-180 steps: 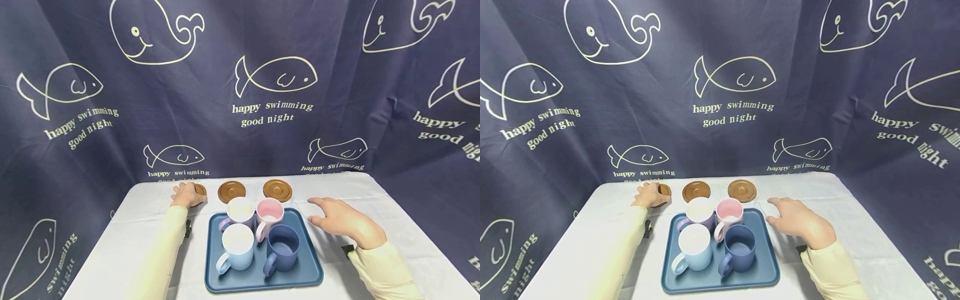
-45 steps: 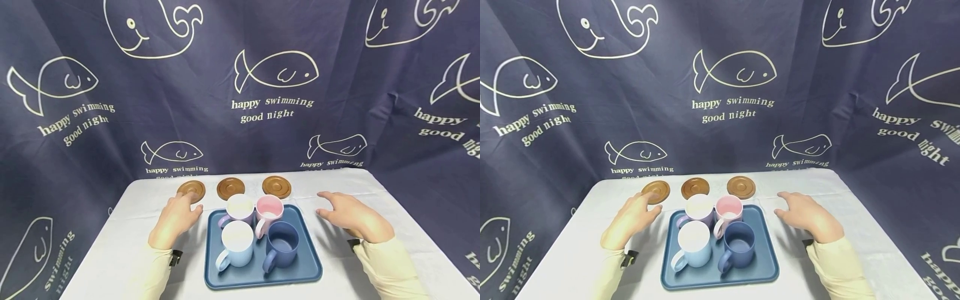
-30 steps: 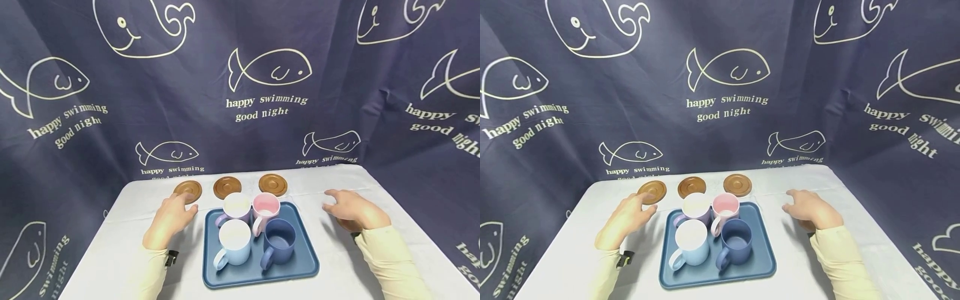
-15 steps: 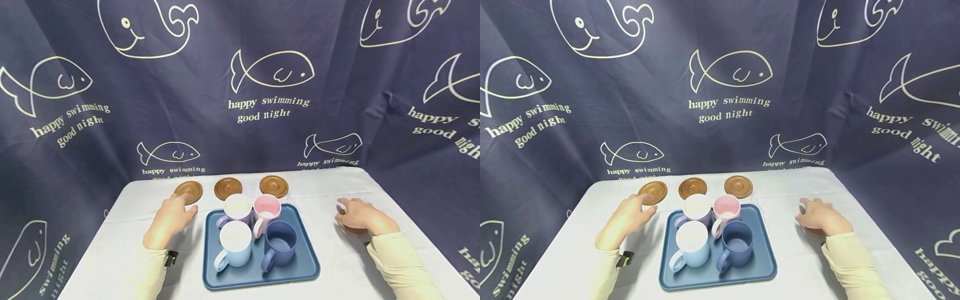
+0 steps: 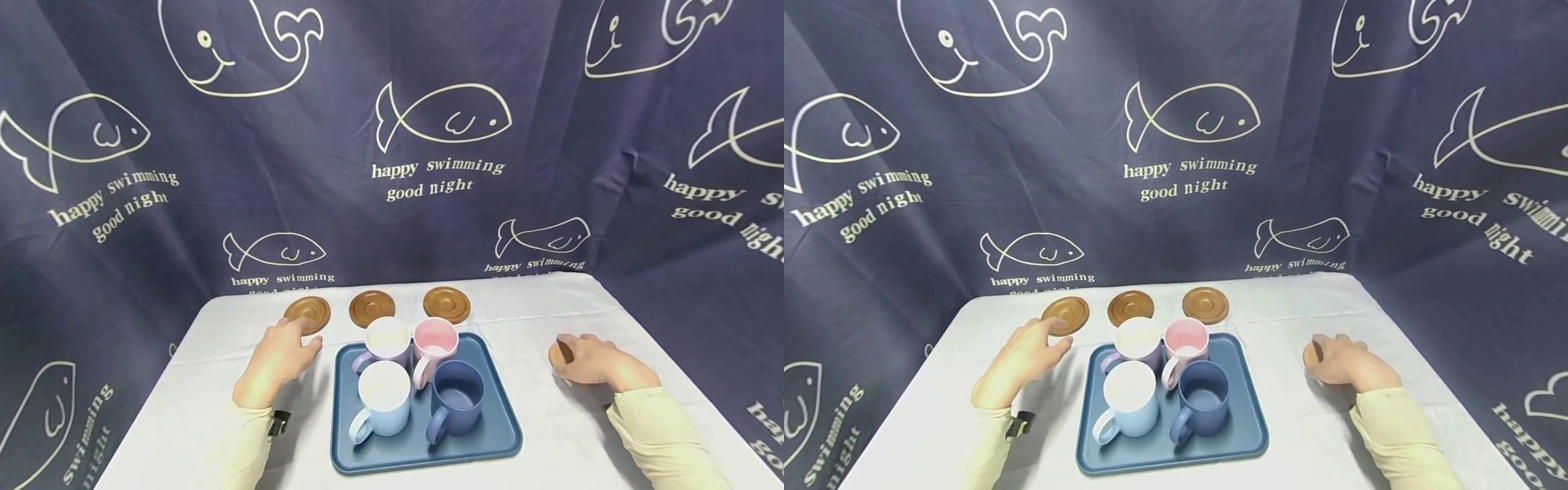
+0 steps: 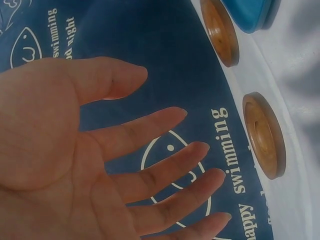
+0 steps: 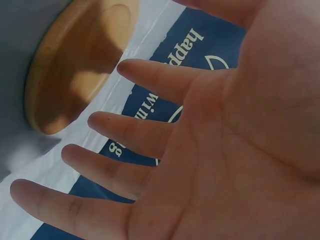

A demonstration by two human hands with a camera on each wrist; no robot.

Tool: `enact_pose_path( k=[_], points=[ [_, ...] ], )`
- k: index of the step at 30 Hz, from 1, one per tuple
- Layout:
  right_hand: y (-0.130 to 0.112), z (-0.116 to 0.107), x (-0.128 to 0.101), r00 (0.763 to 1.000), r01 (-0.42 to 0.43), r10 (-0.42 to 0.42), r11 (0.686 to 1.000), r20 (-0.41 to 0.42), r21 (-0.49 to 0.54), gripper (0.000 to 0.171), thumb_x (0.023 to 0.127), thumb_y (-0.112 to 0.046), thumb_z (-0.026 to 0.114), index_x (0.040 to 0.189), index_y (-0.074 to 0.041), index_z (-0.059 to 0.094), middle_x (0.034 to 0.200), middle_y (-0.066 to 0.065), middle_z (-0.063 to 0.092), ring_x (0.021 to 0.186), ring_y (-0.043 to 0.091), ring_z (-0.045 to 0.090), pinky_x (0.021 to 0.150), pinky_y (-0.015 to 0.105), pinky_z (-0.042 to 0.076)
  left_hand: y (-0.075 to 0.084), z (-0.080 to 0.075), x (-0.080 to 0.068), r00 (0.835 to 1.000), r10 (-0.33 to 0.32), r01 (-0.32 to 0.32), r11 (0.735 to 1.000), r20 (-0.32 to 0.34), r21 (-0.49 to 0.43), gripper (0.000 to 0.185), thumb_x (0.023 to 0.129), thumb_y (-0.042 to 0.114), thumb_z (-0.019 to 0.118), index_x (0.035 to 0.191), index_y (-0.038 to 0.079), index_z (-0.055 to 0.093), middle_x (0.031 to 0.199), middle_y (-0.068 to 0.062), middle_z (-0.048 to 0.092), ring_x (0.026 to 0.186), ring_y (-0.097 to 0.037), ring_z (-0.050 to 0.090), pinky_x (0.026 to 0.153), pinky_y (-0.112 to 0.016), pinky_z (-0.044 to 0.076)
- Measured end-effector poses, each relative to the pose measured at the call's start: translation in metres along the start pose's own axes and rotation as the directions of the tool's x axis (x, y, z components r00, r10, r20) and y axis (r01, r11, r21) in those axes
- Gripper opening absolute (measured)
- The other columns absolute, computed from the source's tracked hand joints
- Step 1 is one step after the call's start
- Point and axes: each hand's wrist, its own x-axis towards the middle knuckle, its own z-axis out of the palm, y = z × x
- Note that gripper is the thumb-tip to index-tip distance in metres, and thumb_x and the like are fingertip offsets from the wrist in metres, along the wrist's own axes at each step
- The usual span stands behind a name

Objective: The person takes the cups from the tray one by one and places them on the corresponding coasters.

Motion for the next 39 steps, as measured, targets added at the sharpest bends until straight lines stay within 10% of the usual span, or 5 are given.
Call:
enact_pose_path(
  k=[39],
  points=[
    [0.0018,0.0100,0.0088,0.997,0.030,-0.032,0.999,-0.063,-0.039,0.069,0.077,-0.026,0.081,0.128,0.013,0.057,0.106,0.031,0.064,0.101,0.049,0.060,0.088,0.064,0.048,-0.0002,0.0012,0.0007,1.000,0.005,-0.005,1.000,0.000,0.003,0.047,0.096,0.029,0.061,0.136,0.005,0.065,0.131,-0.025,0.063,0.116,-0.052,0.059,0.097,-0.064,0.046]
  ],
)
